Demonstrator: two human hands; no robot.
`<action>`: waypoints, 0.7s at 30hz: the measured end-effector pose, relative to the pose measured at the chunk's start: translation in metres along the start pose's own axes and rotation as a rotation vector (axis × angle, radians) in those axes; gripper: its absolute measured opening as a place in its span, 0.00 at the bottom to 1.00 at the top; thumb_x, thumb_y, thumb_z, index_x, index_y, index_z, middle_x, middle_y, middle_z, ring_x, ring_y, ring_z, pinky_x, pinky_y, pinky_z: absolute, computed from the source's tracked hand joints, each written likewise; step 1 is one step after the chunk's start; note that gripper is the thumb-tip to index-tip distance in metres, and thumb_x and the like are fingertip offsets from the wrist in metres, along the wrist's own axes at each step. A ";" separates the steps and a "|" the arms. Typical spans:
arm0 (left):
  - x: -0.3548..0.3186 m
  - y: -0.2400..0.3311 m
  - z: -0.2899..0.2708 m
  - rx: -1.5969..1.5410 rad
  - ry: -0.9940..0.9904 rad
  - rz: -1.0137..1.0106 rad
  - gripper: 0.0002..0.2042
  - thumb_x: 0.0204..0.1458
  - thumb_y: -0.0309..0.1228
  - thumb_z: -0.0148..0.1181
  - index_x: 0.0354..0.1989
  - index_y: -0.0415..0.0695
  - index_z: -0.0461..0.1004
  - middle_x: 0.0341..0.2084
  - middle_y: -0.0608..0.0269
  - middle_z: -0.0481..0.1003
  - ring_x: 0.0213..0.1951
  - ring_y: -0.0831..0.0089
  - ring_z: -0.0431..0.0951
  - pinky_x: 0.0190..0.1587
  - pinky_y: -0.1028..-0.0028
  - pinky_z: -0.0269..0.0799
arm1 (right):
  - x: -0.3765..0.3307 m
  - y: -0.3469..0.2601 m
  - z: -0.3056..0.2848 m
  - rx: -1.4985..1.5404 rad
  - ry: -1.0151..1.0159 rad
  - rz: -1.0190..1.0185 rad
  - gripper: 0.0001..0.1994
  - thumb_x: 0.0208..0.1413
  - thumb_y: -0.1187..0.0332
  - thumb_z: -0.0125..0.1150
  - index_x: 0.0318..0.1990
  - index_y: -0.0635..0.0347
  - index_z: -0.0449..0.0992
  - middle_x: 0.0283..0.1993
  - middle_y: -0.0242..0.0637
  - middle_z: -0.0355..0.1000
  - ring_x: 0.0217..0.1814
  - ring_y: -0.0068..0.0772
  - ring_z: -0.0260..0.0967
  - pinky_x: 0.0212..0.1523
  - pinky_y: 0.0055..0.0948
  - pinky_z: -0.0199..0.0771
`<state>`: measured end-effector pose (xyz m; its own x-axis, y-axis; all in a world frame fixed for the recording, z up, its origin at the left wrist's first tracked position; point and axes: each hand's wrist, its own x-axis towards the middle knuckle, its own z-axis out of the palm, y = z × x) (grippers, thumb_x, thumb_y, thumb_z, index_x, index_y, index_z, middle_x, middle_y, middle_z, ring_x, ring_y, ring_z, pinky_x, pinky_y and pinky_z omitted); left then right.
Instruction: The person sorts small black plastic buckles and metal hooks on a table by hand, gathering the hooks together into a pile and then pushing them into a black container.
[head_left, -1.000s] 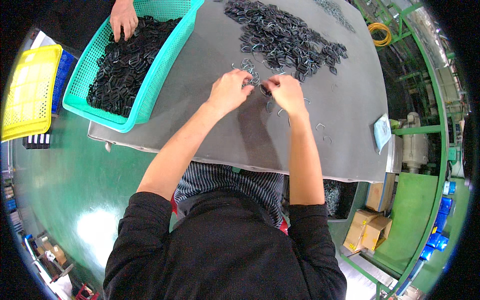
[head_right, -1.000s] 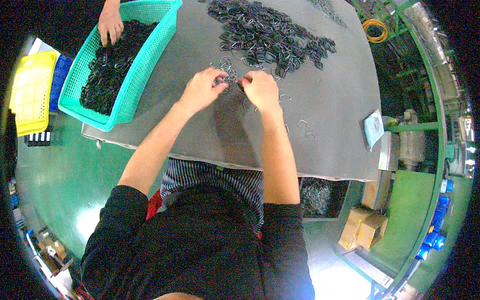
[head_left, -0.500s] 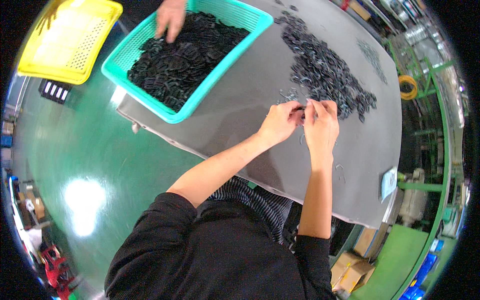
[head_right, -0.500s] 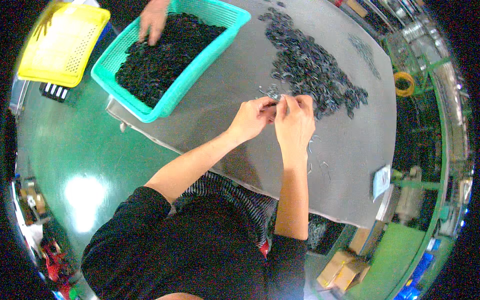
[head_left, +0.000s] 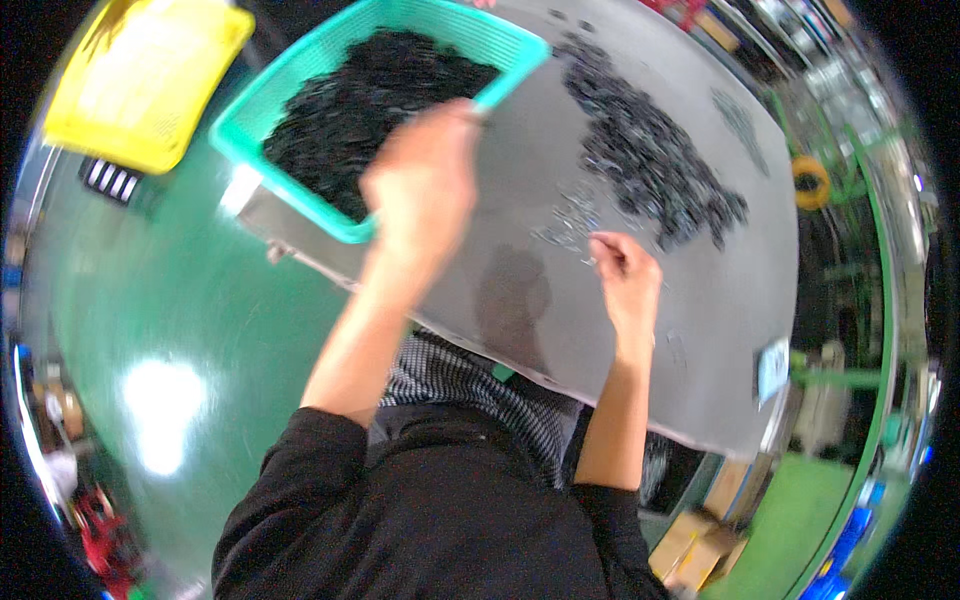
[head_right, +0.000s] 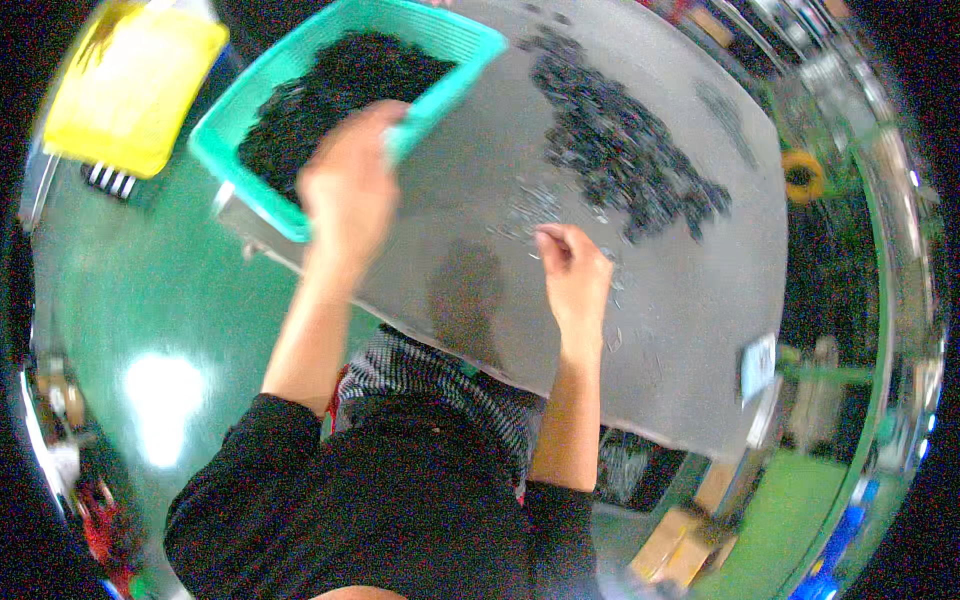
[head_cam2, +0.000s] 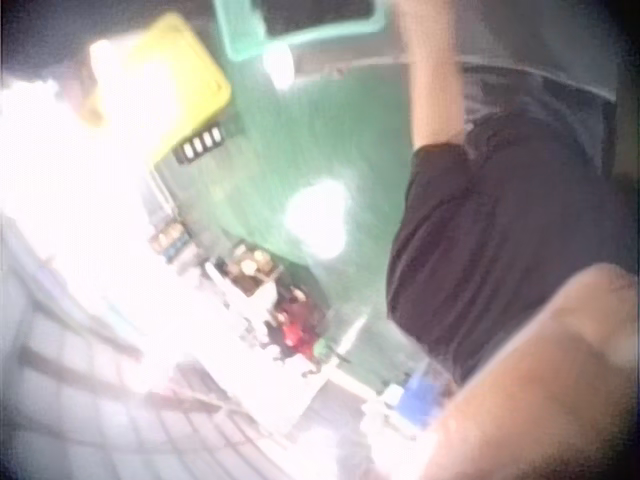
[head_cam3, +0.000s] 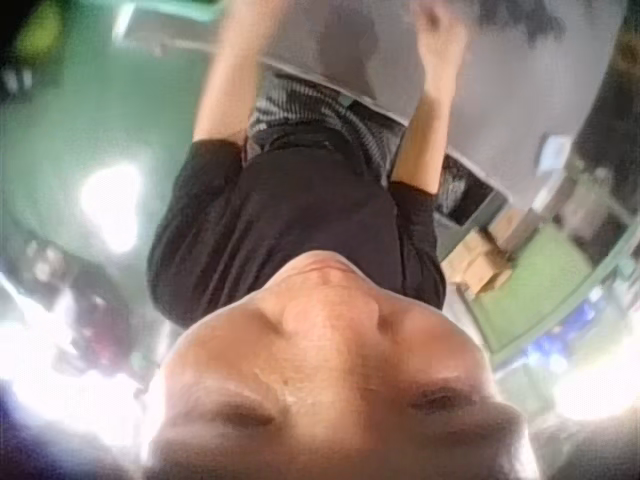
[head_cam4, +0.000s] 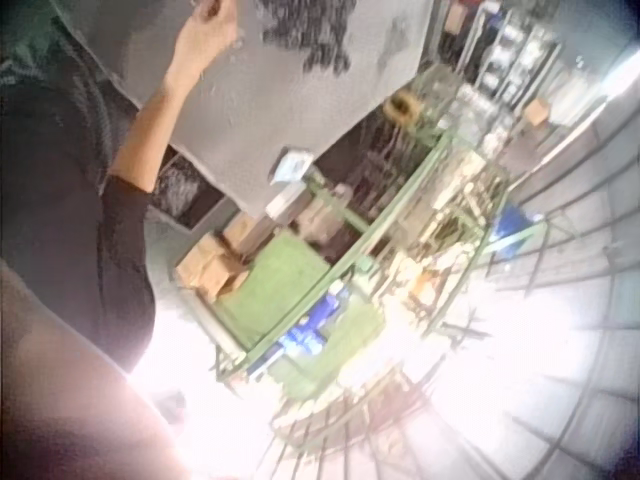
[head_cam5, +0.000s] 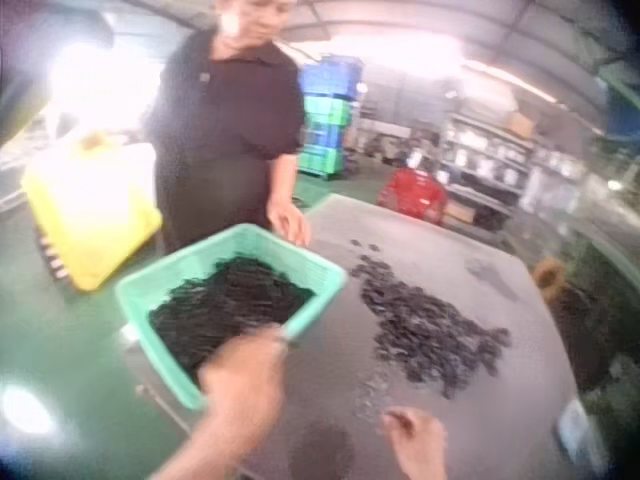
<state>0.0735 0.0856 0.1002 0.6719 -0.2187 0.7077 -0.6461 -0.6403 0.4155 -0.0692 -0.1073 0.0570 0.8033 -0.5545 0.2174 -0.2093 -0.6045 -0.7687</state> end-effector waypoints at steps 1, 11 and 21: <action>0.009 -0.013 -0.010 0.012 0.023 0.007 0.09 0.52 0.27 0.50 0.40 0.46 0.74 0.33 0.60 0.76 0.35 0.59 0.76 0.37 0.64 0.72 | -0.003 0.015 -0.005 -0.087 -0.037 -0.059 0.10 0.52 0.68 0.60 0.42 0.58 0.76 0.31 0.36 0.74 0.34 0.28 0.70 0.36 0.25 0.70; -0.039 -0.003 0.160 -0.266 -0.424 0.231 0.22 0.57 0.39 0.49 0.56 0.40 0.63 0.58 0.50 0.61 0.62 0.55 0.57 0.62 0.59 0.53 | -0.026 0.233 -0.132 -0.748 0.410 0.409 0.28 0.57 0.49 0.47 0.61 0.55 0.60 0.66 0.44 0.53 0.69 0.46 0.47 0.65 0.48 0.46; -0.097 0.079 0.203 -0.190 -0.765 0.587 0.24 0.60 0.40 0.39 0.62 0.41 0.55 0.62 0.53 0.55 0.66 0.61 0.50 0.66 0.57 0.42 | 0.004 0.140 0.000 -0.479 0.140 -0.085 0.25 0.60 0.53 0.42 0.60 0.58 0.61 0.64 0.42 0.57 0.69 0.41 0.49 0.67 0.43 0.44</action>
<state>0.0314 -0.0932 -0.0516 0.2355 -0.9250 0.2981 -0.9549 -0.1632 0.2481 -0.0952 -0.1948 -0.0498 0.7531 -0.5433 0.3711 -0.4049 -0.8273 -0.3894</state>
